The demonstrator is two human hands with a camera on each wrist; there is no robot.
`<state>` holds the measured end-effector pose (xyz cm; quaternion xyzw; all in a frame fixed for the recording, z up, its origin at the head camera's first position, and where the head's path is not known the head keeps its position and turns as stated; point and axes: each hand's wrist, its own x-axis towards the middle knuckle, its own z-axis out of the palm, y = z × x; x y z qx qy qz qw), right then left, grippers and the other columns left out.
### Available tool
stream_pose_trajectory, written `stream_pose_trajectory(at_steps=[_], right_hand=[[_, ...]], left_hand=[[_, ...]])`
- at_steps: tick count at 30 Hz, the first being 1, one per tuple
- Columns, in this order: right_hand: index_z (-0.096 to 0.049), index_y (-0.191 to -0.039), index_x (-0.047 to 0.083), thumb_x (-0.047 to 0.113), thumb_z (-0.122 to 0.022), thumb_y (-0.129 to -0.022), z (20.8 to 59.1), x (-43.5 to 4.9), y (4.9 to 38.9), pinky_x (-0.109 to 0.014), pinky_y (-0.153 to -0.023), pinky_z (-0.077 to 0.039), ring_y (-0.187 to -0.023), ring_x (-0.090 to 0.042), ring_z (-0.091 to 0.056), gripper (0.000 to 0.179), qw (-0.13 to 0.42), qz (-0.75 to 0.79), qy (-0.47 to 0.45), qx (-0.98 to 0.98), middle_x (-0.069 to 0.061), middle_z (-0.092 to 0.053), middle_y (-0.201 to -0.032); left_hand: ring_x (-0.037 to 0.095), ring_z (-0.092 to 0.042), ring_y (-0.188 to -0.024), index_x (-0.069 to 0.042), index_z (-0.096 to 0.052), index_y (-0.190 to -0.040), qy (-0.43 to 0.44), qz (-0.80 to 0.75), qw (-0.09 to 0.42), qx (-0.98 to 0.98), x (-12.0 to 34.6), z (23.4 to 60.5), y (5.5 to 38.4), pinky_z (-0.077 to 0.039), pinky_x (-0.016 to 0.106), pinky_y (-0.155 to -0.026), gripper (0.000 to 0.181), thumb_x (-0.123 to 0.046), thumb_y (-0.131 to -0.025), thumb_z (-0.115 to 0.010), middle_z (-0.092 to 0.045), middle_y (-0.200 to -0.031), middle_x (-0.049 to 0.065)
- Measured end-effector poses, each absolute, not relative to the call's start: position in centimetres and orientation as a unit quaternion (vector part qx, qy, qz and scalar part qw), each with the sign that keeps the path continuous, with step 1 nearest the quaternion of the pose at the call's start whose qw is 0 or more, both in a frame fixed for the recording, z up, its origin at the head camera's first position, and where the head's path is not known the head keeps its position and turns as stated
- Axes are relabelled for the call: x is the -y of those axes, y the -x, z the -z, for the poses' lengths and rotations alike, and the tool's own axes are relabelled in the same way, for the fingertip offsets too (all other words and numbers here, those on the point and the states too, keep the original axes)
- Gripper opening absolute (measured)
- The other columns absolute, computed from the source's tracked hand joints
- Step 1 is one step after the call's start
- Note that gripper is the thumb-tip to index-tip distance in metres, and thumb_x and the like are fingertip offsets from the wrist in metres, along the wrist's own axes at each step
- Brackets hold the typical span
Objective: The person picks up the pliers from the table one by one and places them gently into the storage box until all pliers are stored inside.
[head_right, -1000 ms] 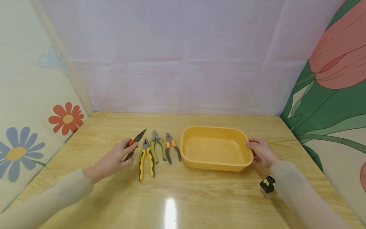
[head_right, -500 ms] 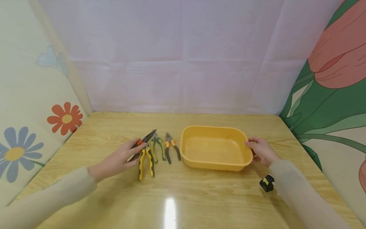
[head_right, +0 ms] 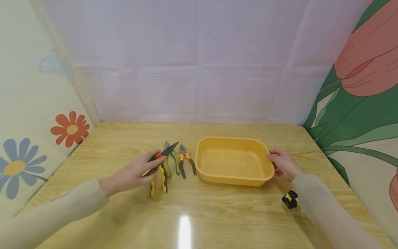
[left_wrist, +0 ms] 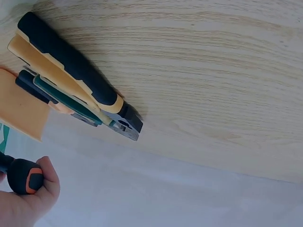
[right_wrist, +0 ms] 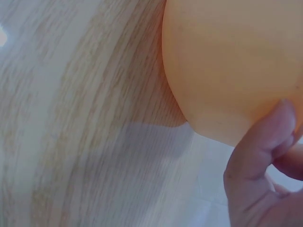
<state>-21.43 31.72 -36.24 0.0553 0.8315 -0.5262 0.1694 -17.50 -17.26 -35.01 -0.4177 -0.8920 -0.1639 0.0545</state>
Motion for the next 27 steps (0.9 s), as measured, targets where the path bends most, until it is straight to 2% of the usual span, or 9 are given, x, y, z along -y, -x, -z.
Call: stream_pose_trajectory(at_steps=[2, 5, 10, 15, 21, 27], right_hand=[[-0.013, -0.142, -0.019, 0.023, -0.036, -0.105, 36.2, -31.7, 21.4, -0.036, -0.067, -0.055, -0.078, -0.012, -0.061, 0.061, 0.169, 0.523, -0.057, -0.833, -0.008, -0.060, -0.102], [-0.014, -0.142, -0.019, 0.024, -0.036, -0.105, 36.2, -31.8, 21.4, -0.036, -0.067, -0.054, -0.078, -0.012, -0.060, 0.061, 0.168, 0.519, -0.059, -0.836, -0.011, -0.060, -0.105], [-0.014, -0.143, -0.019, 0.024, -0.036, -0.106, 36.3, -31.9, 21.4, -0.037, -0.069, -0.055, -0.079, -0.012, -0.060, 0.061, 0.166, 0.517, -0.060, -0.838, -0.019, -0.057, -0.113], [-0.015, -0.142, -0.020, 0.024, -0.035, -0.106, 36.3, -32.0, 21.3, -0.036, -0.069, -0.055, -0.080, -0.012, -0.060, 0.061, 0.164, 0.515, -0.057, -0.839, -0.020, -0.056, -0.114], [-0.015, -0.143, -0.019, 0.025, -0.036, -0.105, 36.3, -31.9, 21.3, -0.036, -0.069, -0.055, -0.079, -0.011, -0.060, 0.061, 0.160, 0.517, -0.060, -0.839, -0.016, -0.058, -0.111], [-0.013, -0.144, -0.019, 0.025, -0.036, -0.106, 36.5, -31.8, 21.4, -0.036, -0.068, -0.055, -0.079, -0.011, -0.061, 0.063, 0.156, 0.518, -0.059, -0.839, -0.019, -0.057, -0.113]], left_hand=[[0.044, -0.041, -0.126, -0.002, -0.041, -0.147, 0.417, 0.165, 0.041, 0.893, 17.1, 34.9, 17.5, -0.045, 0.052, -0.091, 0.057, -0.010, -0.095, -0.061, -0.028, -0.148, 0.032], [0.044, -0.044, -0.123, -0.002, -0.041, -0.147, 0.432, 0.157, 0.048, 0.887, 16.9, 34.8, 17.6, -0.046, 0.052, -0.090, 0.057, -0.009, -0.094, -0.061, -0.029, -0.148, 0.032], [0.039, -0.051, -0.115, -0.003, -0.044, -0.145, 0.468, 0.145, 0.094, 0.867, 16.4, 34.7, 18.0, -0.048, 0.049, -0.087, 0.057, -0.006, -0.091, -0.063, -0.033, -0.146, 0.030], [0.035, -0.053, -0.107, -0.003, -0.045, -0.143, 0.509, 0.138, 0.138, 0.838, 15.8, 34.6, 18.4, -0.048, 0.045, -0.083, 0.058, -0.004, -0.088, -0.064, -0.038, -0.142, 0.030], [0.031, -0.052, -0.105, -0.003, -0.044, -0.144, 0.532, 0.143, 0.146, 0.822, 15.0, 34.3, 18.6, -0.047, 0.043, -0.081, 0.061, -0.003, -0.087, -0.065, -0.038, -0.141, 0.029], [0.030, -0.051, -0.106, -0.003, -0.043, -0.145, 0.532, 0.150, 0.128, 0.823, 14.4, 33.9, 18.6, -0.048, 0.040, -0.080, 0.060, -0.003, -0.089, -0.063, -0.037, -0.142, 0.029]])
